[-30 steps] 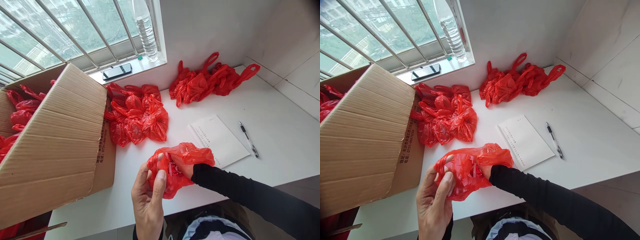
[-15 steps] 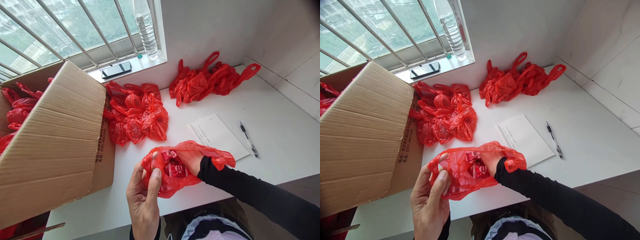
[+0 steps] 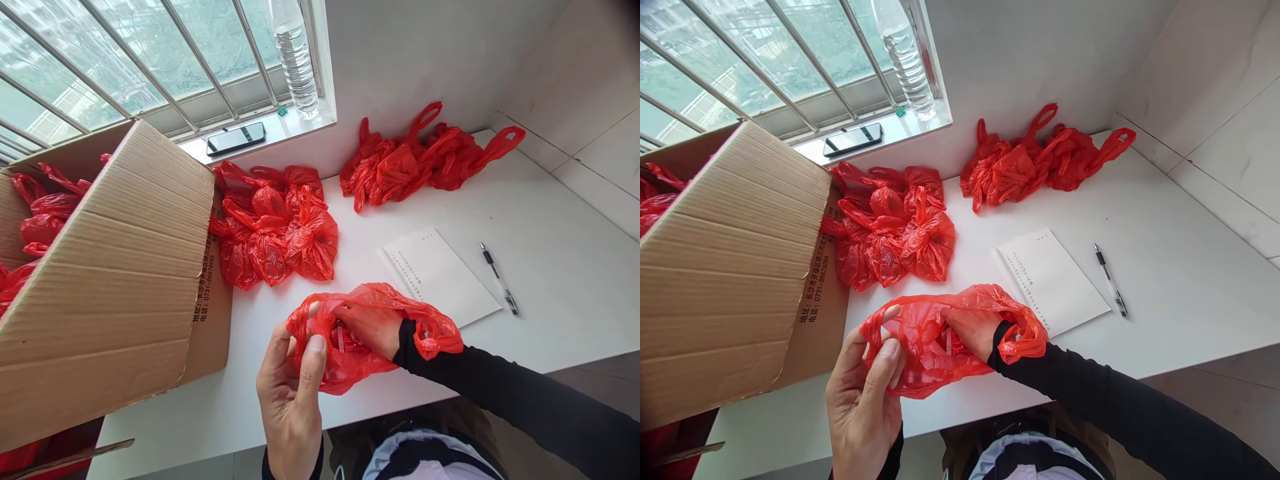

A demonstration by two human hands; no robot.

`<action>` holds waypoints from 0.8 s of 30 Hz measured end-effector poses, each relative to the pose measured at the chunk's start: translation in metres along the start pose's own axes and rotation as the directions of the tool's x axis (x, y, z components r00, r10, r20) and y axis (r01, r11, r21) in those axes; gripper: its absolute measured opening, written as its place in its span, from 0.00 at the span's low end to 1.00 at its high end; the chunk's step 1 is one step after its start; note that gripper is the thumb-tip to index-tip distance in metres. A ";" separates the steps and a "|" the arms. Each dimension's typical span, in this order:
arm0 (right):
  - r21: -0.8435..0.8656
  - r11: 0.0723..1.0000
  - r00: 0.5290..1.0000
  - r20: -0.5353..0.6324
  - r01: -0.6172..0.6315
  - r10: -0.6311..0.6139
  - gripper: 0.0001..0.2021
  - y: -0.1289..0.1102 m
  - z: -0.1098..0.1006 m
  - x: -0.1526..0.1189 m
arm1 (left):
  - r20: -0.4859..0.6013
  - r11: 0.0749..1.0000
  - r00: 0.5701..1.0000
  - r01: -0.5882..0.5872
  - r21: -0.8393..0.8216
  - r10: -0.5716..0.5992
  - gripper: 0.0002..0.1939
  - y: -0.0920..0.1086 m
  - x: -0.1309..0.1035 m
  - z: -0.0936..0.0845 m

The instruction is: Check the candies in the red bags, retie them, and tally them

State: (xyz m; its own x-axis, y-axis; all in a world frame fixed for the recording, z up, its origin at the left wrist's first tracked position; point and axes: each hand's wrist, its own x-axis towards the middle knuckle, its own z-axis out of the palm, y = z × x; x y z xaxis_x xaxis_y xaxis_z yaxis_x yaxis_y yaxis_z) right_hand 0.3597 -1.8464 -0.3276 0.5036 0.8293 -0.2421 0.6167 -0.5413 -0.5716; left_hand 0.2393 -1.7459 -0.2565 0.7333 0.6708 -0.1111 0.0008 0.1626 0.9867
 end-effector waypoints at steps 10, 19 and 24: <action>-0.219 0.968 0.992 -0.047 -0.123 0.116 0.12 -0.004 -0.014 -0.018 | -0.031 1.000 1.000 -0.001 0.024 0.001 0.08 -0.001 0.000 -0.004; -0.185 0.976 0.993 -0.045 -0.118 0.112 0.09 0.000 -0.018 -0.017 | -0.017 1.000 1.000 0.000 0.011 0.000 0.08 0.000 -0.002 -0.001; -0.126 0.988 0.996 -0.046 -0.085 0.080 0.08 0.000 -0.015 -0.017 | -0.013 1.000 1.000 0.002 0.011 -0.002 0.09 0.000 -0.001 0.000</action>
State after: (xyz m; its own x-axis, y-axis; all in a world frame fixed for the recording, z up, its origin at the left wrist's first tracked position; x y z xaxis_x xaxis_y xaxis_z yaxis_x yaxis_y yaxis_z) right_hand 0.3604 -1.8630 -0.3119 0.5788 0.7760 -0.2505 0.6426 -0.6232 -0.4458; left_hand 0.2382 -1.7466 -0.2567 0.7240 0.6801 -0.1150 0.0098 0.1566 0.9876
